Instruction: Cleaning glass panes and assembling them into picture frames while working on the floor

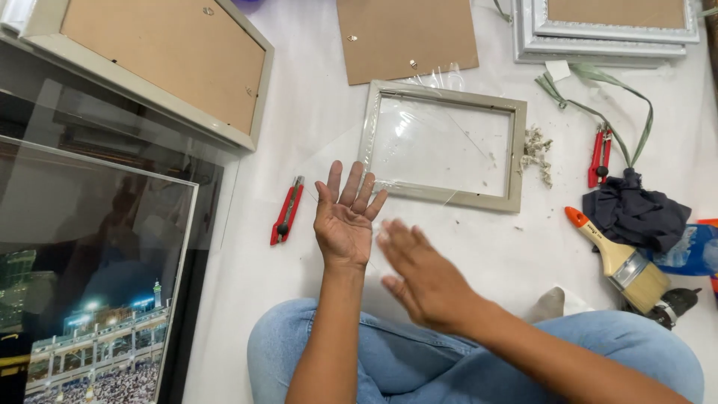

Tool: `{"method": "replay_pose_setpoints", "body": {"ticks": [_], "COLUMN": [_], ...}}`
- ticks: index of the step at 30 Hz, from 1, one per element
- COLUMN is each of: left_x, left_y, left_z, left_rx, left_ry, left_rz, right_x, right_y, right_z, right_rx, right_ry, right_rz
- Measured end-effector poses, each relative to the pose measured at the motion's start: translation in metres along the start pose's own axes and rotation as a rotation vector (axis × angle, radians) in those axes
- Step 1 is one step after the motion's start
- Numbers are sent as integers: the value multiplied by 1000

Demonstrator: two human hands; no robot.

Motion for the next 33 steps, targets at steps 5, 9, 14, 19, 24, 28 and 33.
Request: {"method": "replay_pose_setpoints", "body": {"ticks": [5,9,14,19,24,28,33], "left_x": [5,3,5,7,11,12,9], "left_y": [1,-5,-4,-4,-12,-10,-8], "left_z": [-8,-6,-3,-4,-8,-7,-2], "left_rx": [13,11,-10,-27,-78,-52,-62], "left_ry": [-1,17,18,7,37,41,39], "left_rz": [-19,-1,-24,-12,42,53,95], "right_x": [-7,-16,-3,-12,-17,-2,8], "right_y": [26,61,2,22,55,49,61], "right_z": [-68,-91,-31,-95,-96,-128,-183], "right_rx": [127,19,50,246,109,88,430], "right_ry": [-142,-439,42,30,-402,-423,-210], "right_rz": [-55,-141,-62,-114,-193,-414,-596]}}
Point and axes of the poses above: each hand's wrist, its own x-axis away from the middle knuckle, its own y-axis out of the back of the hand, z = x × y, the point moved 2 cm from there along -x, towards the middle knuckle, and after that the axes turned 15 degrees about -x, right-handed, at the moved point
